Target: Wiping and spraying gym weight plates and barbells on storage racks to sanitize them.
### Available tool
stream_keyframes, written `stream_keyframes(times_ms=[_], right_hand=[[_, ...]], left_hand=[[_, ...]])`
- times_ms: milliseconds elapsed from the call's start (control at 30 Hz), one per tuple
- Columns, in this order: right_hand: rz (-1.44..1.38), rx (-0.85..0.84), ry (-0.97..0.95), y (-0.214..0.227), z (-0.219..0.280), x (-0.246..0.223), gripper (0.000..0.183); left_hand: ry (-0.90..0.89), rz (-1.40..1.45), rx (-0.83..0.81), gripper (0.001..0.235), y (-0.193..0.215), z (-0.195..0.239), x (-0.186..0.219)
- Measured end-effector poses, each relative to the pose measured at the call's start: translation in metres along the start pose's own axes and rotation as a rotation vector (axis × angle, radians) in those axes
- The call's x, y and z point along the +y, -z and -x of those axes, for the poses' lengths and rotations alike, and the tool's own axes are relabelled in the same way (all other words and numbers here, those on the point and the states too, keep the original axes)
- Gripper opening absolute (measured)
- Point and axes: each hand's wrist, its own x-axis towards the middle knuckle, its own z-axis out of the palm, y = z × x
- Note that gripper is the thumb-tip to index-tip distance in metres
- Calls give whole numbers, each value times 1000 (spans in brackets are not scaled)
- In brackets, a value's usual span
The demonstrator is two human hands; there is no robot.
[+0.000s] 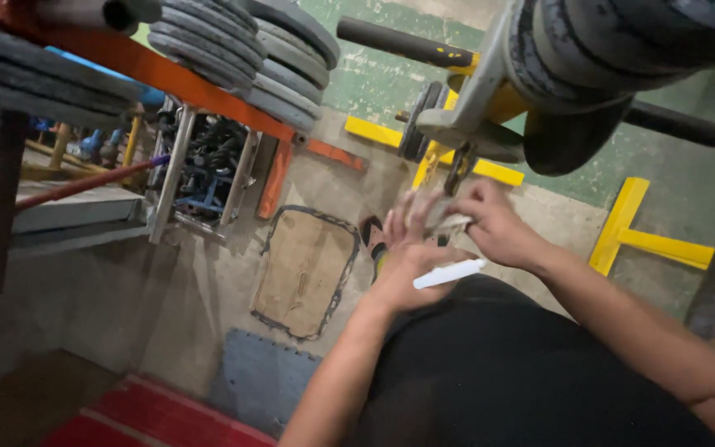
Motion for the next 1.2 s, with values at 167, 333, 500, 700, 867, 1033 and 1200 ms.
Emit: stream_keyframes(times_ms=[167,333,500,700,867,1033,1200], right_hand=[[-468,-263,0,8,6,1,52],[-1118,-11,-525,-7,24,14,31],[-736,304,-146,-3,35,21,41],[-473,-28,236,-20,24,1,91],[-382,-14,104,-37,11,26,73],[-469,76,-318,-27,-4,26,43],[-156,348,-164,-7,-15,15,24]], left_hand=[[177,-92,-175,20,-24,0,-15],[299,5,-99,24,-46,8,-32],[722,373,191,38,-56,5,-41],[493,-146,157,54,-100,11,-57],[540,71,-98,123,-82,-9,-51],[531,258,-141,132,-61,-34,-56],[603,808,316,75,-97,-18,-151]])
